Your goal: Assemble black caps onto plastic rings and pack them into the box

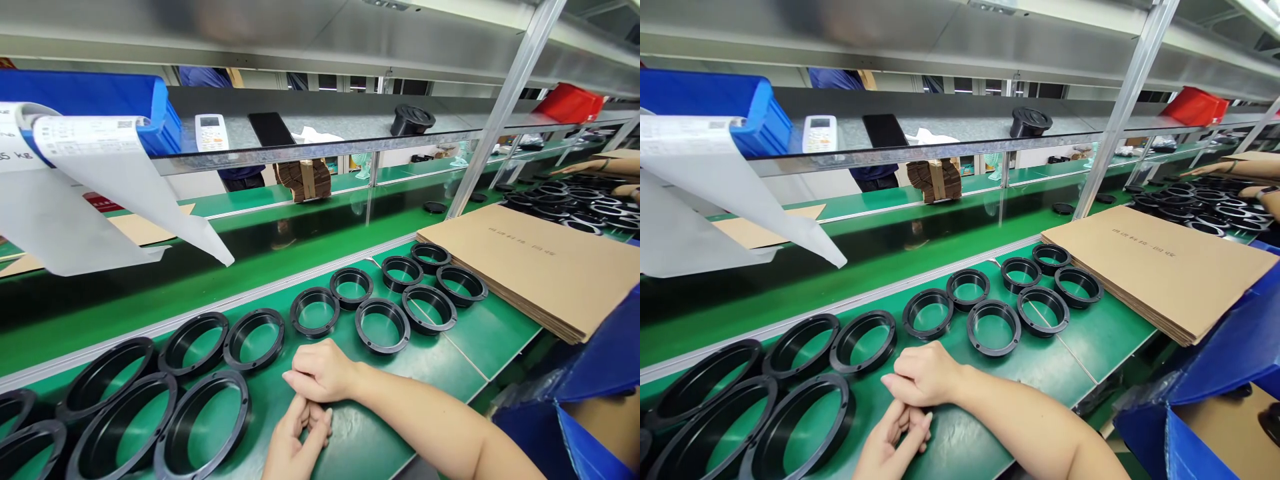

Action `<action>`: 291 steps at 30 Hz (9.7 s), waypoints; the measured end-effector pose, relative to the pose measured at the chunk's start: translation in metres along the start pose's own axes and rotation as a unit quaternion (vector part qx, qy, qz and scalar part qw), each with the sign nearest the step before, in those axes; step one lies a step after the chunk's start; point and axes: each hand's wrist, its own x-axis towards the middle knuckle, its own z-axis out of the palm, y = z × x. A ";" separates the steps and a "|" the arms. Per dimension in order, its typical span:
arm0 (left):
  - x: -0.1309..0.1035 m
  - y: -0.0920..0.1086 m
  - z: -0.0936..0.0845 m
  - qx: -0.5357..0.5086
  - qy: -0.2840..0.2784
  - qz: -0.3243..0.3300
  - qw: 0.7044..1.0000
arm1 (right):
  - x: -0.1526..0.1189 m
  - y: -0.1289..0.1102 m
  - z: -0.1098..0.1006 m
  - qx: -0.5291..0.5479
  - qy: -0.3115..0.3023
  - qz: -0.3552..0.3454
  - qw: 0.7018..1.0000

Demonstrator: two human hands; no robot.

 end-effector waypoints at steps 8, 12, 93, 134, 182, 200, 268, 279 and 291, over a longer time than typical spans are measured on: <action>-0.002 0.003 0.004 -0.005 0.026 -0.001 1.000 | 0.001 0.001 0.002 0.009 0.015 -0.004 1.000; -0.001 0.000 0.002 -0.003 0.004 0.002 1.000 | 0.001 0.001 0.002 0.017 0.025 -0.003 1.000; -0.002 -0.006 0.011 -0.009 -0.008 0.029 0.999 | -0.007 -0.011 -0.016 0.115 0.008 0.013 0.993; -0.008 0.002 0.010 -0.035 0.008 0.017 0.999 | -0.016 -0.006 -0.008 0.140 -0.027 0.009 0.990; -0.004 -0.001 0.005 -0.003 -0.015 0.022 1.000 | -0.003 -0.010 -0.012 0.100 0.004 0.020 0.995; -0.002 -0.004 0.005 0.001 -0.021 0.029 0.999 | -0.003 -0.010 -0.012 0.132 0.015 0.026 0.991; -0.003 -0.003 0.007 -0.005 -0.012 0.031 0.999 | -0.003 -0.011 -0.013 0.120 0.003 0.028 0.992; -0.002 -0.001 0.006 -0.010 -0.014 0.027 1.000 | -0.002 -0.011 -0.013 0.117 0.006 0.025 0.993; -0.002 -0.005 0.005 -0.014 -0.015 0.033 0.999 | -0.002 -0.012 -0.012 0.098 0.013 0.018 0.995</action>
